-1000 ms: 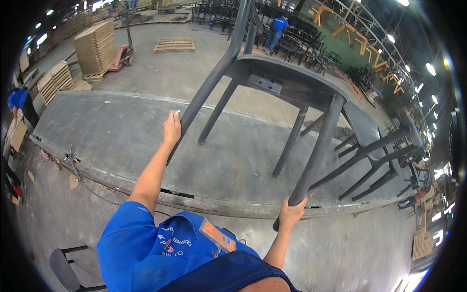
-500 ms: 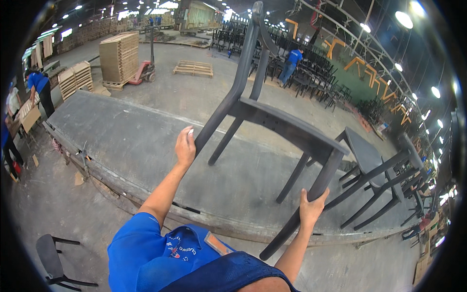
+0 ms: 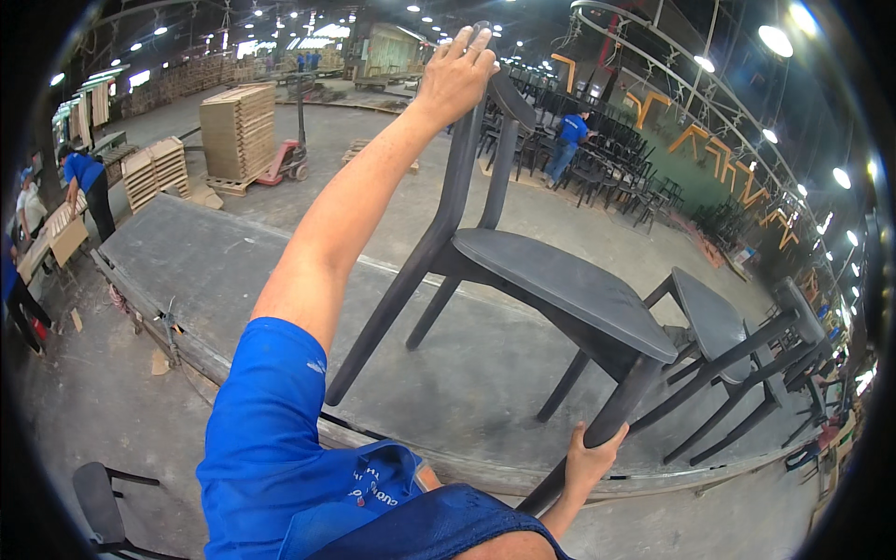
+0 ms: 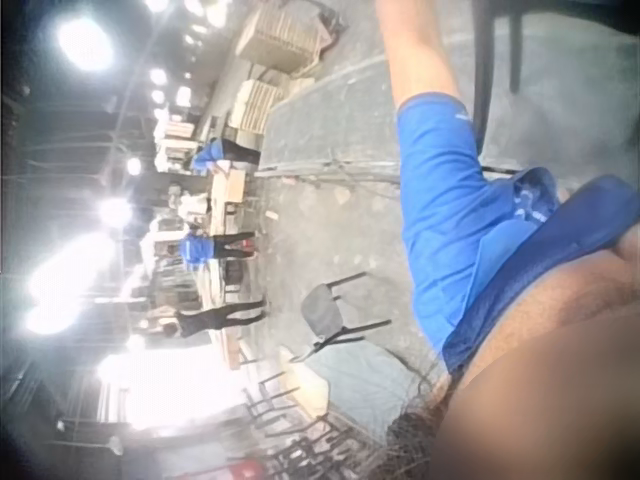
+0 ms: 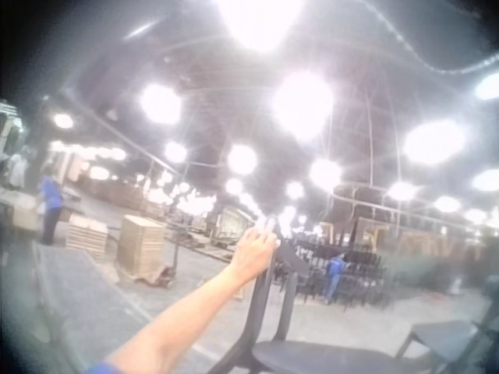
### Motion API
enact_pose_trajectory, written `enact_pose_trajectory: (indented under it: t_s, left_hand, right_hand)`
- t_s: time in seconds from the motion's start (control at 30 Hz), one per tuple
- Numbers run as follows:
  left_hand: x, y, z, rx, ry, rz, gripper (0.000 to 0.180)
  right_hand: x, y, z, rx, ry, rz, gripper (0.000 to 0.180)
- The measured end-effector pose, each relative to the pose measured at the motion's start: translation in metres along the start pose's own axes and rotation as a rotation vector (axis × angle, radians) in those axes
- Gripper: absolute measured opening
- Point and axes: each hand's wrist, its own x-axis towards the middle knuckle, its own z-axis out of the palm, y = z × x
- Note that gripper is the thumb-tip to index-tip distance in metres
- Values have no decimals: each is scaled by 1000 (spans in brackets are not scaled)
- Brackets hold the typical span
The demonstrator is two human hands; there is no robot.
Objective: The person repeatedly lifts and rotates a black chair, then uses a white marker to draw curved marks on the seat surface. The person handles the chair one at a time, repositioning it multiple times to mark different areas.
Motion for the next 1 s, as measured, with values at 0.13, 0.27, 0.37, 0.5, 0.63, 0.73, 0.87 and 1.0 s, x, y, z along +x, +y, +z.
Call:
enact_pose_trajectory:
  t_s: [0.13,0.27,0.37,0.5,0.63,0.73,0.87,1.0]
  left_hand:
    - [-16,5,2,-59,5,6,20]
    - [-5,0,6,-15,14,40,20]
    - [9,-6,11,29,1,55,19]
    - [6,1,10,-47,-32,8,20]
    - [-24,12,-5,-159,-80,-96,20]
    - [-71,21,-22,-297,-133,-321,27]
    - [-180,50,-63,-433,-117,-885,33]
    - [-286,95,-124,-457,-477,-1382,31]
  right_hand:
    - [0,2,3,13,6,16,60]
    - [2,2,8,-71,83,-31,59]
    - [3,1,8,-30,31,-7,58]
    - [4,-1,8,-10,41,-14,58]
    - [5,-4,12,-48,79,-81,57]
    - [9,-8,14,-67,88,-111,57]
    - [17,-12,14,-46,45,-145,58]
    - [22,-17,19,-30,57,-102,58]
